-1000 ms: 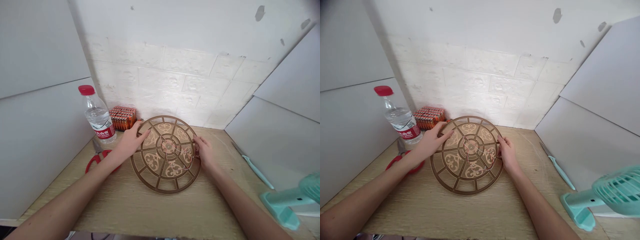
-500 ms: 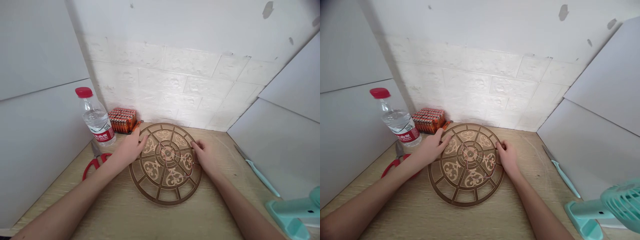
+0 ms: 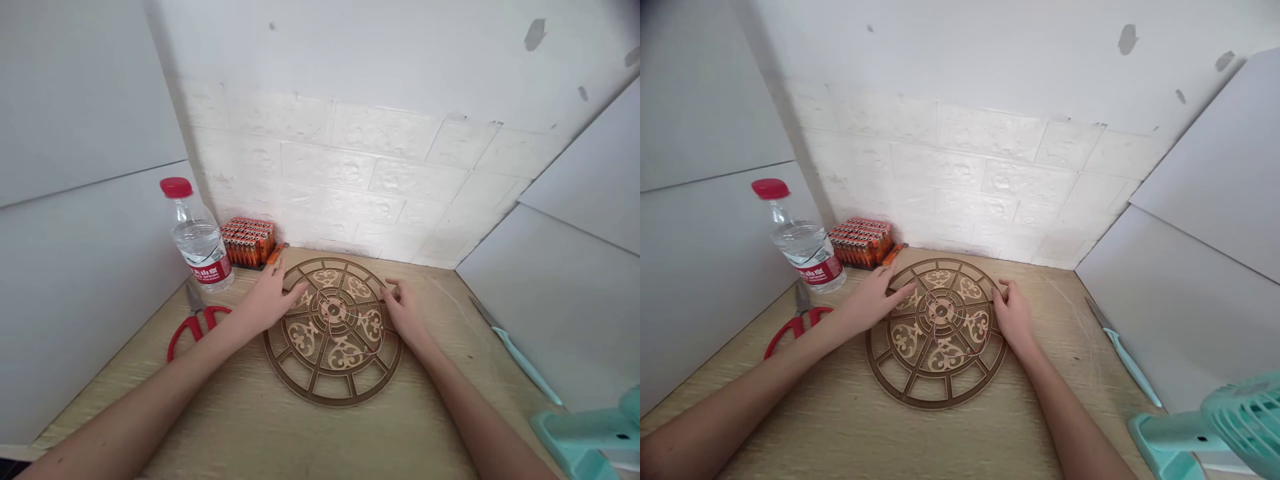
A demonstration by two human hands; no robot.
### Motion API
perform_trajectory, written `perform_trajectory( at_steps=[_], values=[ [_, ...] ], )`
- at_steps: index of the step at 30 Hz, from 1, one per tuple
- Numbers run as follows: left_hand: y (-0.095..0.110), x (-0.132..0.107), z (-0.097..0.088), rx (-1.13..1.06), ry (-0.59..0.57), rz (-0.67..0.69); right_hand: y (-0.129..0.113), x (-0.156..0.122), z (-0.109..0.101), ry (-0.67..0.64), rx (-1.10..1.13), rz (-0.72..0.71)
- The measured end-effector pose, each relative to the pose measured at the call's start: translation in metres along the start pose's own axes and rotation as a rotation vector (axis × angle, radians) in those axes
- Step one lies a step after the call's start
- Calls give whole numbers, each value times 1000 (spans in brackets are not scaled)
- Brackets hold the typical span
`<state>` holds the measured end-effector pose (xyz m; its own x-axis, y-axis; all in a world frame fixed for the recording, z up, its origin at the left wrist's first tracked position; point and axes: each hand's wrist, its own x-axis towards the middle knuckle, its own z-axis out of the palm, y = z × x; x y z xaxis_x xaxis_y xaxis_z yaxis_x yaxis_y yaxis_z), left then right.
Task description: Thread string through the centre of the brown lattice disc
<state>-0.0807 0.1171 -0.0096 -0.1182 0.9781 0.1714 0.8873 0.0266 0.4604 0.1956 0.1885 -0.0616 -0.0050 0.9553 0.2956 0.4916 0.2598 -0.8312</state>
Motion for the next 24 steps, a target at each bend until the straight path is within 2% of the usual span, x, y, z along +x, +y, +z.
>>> perform_trajectory(
  at_steps=[12, 18, 24],
  values=[
    [13, -12, 20, 168, -47, -127, -5, -4, -1, -99, -87, -49],
    [12, -10, 18, 167, -107, -117, -5, -5, 0, -96, -125, -74],
    [9, -9, 18, 129, -102, -94, -4, -4, 0, -90, -190, -146]
  ],
)
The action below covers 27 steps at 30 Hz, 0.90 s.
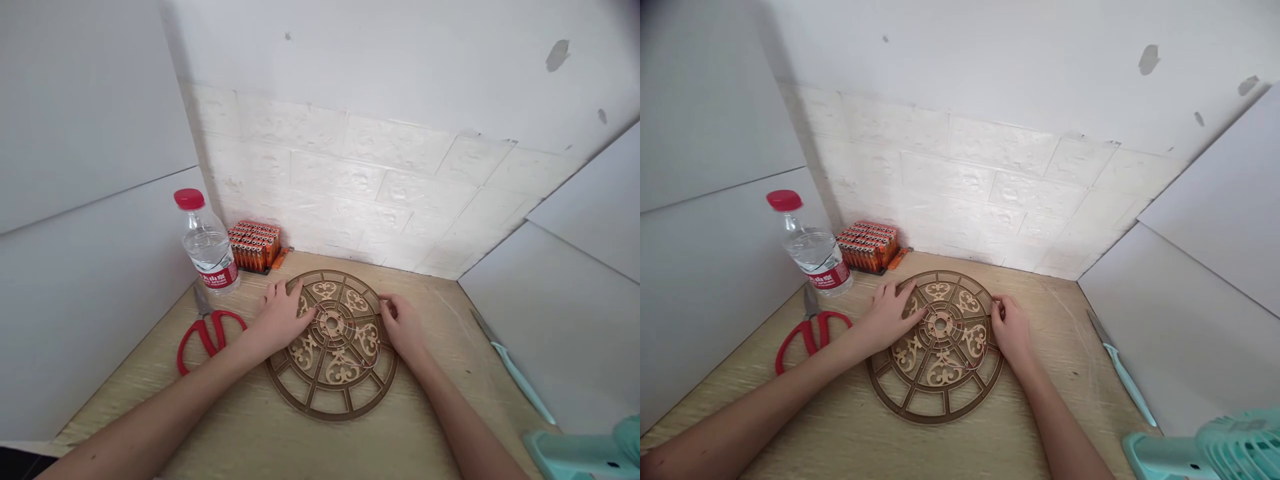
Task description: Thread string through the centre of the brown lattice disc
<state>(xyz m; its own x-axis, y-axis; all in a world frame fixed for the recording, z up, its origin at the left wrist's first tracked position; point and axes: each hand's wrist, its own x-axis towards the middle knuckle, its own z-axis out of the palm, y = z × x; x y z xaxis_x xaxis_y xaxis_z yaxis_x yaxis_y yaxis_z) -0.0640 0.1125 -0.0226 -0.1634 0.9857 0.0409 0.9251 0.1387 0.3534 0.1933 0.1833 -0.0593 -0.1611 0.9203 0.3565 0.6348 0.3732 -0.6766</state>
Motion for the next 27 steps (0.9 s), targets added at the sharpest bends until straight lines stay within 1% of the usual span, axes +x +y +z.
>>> perform_trajectory(
  at_steps=[2, 4, 5, 8, 10, 13, 17, 22, 24, 27],
  values=[
    [-1, -1, 2, -31, 0, -7, -9, -2, -2, 12, -24, -41],
    [0, -3, 4, -71, -3, -8, -25, -7, -4, -13, -42, -102],
    [0, -5, 5, -117, -1, -8, -34, -11, -4, -51, -47, -151],
    [3, -6, 5, -296, 16, -26, -63, -25, 0, -252, -92, -414],
    [4, -4, 3, -405, 12, -50, -74, -33, 5, -360, -144, -509],
    [2, 4, -2, -588, -72, -69, -78, -38, 11, -438, -155, -509],
    [-3, 10, -13, -901, -240, -124, -72, -38, 11, -459, -117, -485],
    [-3, 7, -27, -1123, -382, -224, -75, -37, 7, -413, -117, -517],
    [-2, 7, -32, -1181, -454, -237, -78, -38, 6, -377, -64, -497],
    [-1, 9, -36, -1237, -496, -253, -80, -40, 1, -340, 32, -424]
  ],
)
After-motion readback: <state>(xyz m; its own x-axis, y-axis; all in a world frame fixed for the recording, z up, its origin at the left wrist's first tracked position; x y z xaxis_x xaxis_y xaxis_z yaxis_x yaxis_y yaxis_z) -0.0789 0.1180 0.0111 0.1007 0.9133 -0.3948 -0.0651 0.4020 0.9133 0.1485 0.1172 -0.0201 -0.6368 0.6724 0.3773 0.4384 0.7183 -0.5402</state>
